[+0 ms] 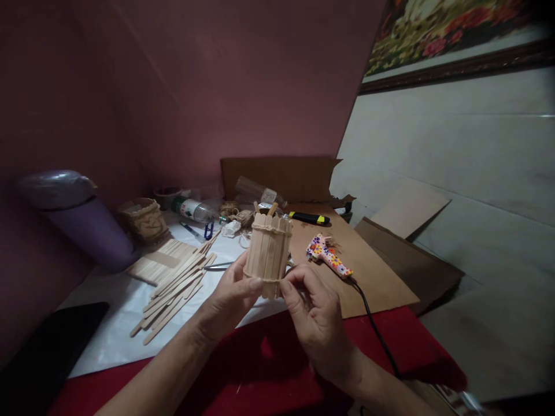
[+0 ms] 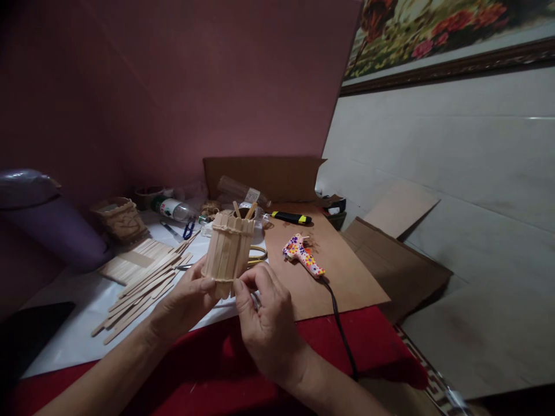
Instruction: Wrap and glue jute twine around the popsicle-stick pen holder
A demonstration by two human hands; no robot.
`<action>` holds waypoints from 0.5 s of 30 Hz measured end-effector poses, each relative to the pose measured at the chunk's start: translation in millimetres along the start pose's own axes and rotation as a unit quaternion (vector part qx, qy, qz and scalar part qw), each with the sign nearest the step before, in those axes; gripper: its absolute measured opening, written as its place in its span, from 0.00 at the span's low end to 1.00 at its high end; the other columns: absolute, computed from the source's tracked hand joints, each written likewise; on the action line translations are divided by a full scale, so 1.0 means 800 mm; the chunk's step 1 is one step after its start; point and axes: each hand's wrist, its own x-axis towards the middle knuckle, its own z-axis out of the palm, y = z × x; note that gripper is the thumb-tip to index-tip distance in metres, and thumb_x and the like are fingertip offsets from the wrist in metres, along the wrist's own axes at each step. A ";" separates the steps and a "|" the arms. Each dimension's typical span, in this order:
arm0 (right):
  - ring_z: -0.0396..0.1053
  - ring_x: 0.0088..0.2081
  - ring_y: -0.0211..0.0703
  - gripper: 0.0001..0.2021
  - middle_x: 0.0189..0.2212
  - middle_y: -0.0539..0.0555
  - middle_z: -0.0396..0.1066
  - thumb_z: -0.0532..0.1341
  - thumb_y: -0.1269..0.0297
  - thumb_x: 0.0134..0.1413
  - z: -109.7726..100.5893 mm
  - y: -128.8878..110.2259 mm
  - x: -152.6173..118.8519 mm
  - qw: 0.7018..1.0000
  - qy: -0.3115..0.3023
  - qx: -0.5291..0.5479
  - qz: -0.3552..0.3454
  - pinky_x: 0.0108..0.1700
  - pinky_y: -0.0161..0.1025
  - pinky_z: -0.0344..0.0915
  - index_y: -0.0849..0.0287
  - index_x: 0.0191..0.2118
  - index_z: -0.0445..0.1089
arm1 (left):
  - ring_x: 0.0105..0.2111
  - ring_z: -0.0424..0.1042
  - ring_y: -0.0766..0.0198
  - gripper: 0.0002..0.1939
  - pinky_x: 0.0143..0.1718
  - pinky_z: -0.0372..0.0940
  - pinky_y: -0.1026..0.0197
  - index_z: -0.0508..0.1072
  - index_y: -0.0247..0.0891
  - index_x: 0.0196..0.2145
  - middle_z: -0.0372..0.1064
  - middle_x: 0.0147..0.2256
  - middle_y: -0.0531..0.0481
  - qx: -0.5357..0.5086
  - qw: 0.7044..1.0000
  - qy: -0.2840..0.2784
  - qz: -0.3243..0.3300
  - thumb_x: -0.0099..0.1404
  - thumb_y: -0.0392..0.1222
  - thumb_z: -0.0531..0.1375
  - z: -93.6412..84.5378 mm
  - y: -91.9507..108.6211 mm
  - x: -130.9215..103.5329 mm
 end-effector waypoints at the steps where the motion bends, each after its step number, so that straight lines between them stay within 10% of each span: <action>1: 0.62 0.32 0.41 0.07 0.29 0.51 0.62 0.53 0.68 0.63 0.000 0.000 0.000 1.000 0.001 -0.002 -0.001 0.35 0.39 0.58 0.58 0.32 0.62 | 0.47 0.71 0.53 0.25 0.50 0.61 0.56 0.69 0.36 0.51 0.73 0.46 0.42 0.002 1.000 0.003 0.001 0.54 0.37 0.65 0.000 0.000 0.000; 15: 0.63 0.31 0.40 0.07 0.28 0.51 0.62 0.54 0.72 0.61 -0.007 0.000 0.009 0.996 -0.007 -0.045 -0.072 0.34 0.38 0.59 0.58 0.31 0.62 | 0.48 0.69 0.48 0.31 0.46 0.63 0.53 0.66 0.38 0.53 0.71 0.48 0.41 0.071 0.997 -0.013 0.035 0.50 0.35 0.67 -0.003 0.002 0.002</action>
